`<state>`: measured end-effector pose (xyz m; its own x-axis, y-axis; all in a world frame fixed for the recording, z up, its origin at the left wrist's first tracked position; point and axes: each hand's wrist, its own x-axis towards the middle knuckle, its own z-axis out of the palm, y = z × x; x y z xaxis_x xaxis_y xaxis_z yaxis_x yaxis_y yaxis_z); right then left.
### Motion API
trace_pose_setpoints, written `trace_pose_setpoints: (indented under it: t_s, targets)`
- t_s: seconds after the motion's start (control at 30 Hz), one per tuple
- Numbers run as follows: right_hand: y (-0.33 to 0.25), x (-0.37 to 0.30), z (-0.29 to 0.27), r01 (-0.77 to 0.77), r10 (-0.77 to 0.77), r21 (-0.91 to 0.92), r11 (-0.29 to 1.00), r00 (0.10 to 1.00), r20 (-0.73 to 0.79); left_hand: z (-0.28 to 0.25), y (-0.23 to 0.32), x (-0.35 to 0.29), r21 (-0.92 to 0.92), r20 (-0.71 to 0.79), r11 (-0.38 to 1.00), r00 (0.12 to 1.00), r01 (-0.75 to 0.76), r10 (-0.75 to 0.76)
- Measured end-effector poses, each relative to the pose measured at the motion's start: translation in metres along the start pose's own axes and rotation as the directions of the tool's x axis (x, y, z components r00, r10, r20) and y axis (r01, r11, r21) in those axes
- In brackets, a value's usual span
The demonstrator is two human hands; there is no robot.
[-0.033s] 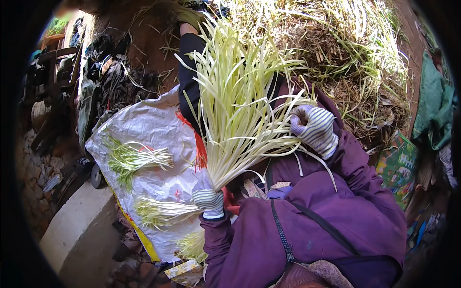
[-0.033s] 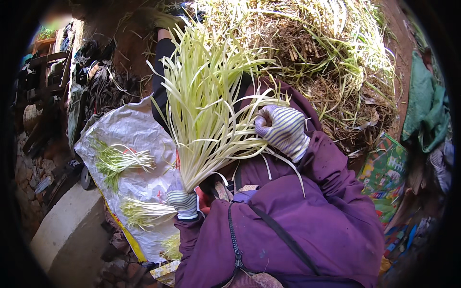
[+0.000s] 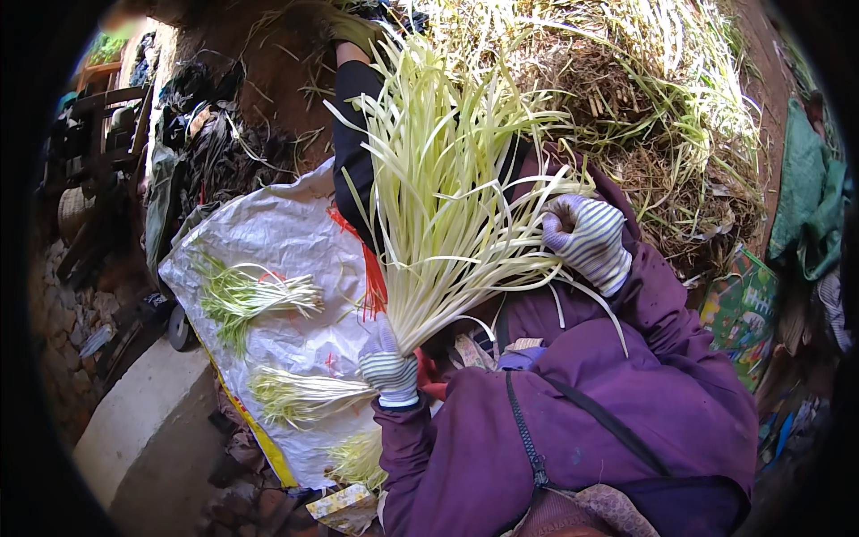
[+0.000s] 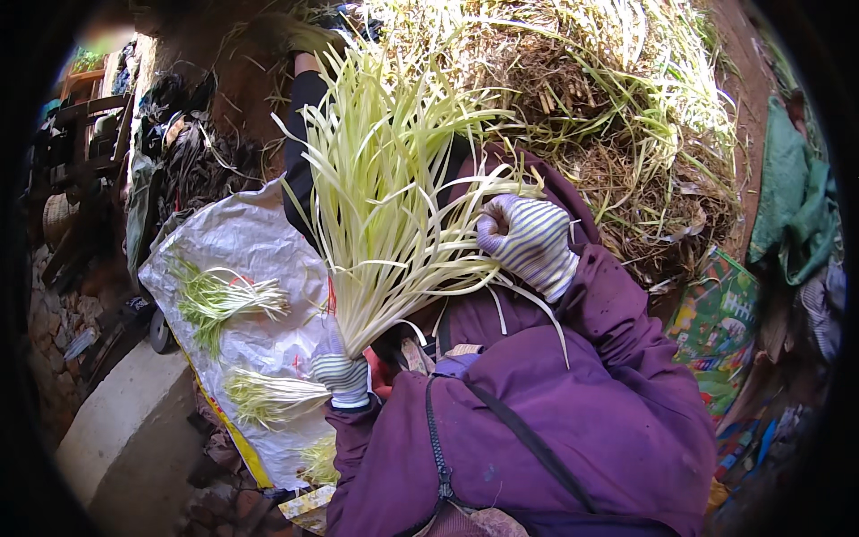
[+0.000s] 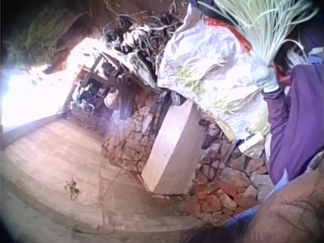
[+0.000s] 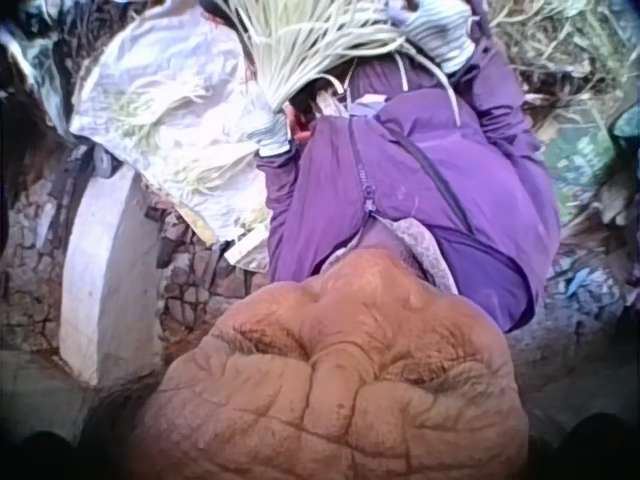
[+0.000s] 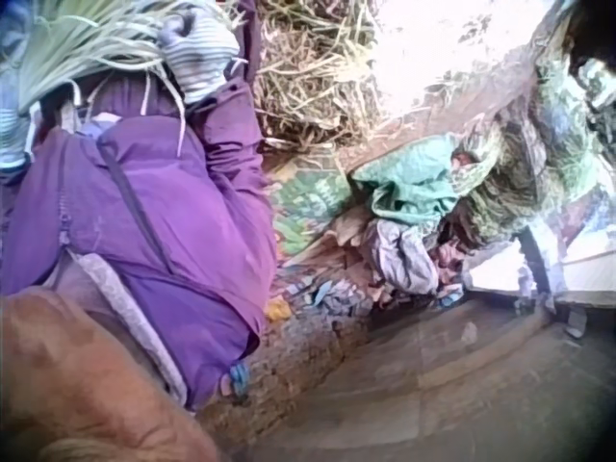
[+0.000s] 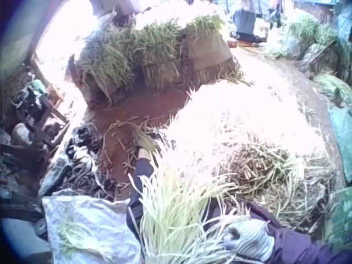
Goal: The person gathers long, pale plant stalks from a large pile, aligns them into a neat bundle, and ties them together using a thin strip. The person repeats this process to create multiple tied bundles.
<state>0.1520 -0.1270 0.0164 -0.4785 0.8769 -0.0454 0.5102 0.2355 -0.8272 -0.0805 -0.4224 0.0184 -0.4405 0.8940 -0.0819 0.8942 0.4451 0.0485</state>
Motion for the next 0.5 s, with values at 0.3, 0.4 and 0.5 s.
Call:
trace_pose_setpoints:
  t_s: [0.3, 0.4, 0.5]
  targets:
    - [0.080, 0.029, -0.068, -0.311, 0.231, -0.088, 0.946, 0.841, -0.490, 0.003, -0.012, -0.005, 0.073, -0.104, 0.997, 0.995, 0.012, -0.004]
    - [0.128, 0.037, -0.143, -0.525, 0.410, -0.079, 0.847, 0.742, -0.530, -0.002, -0.024, -0.013, 0.124, -0.018, 0.991, 0.999, 0.052, -0.050]
    - [0.094, 0.047, -0.181, -0.560, 0.281, -0.544, 0.625, 0.812, -0.512, 0.004, -0.023, -0.007, 0.123, 0.004, 0.991, 0.999, 0.044, -0.044]
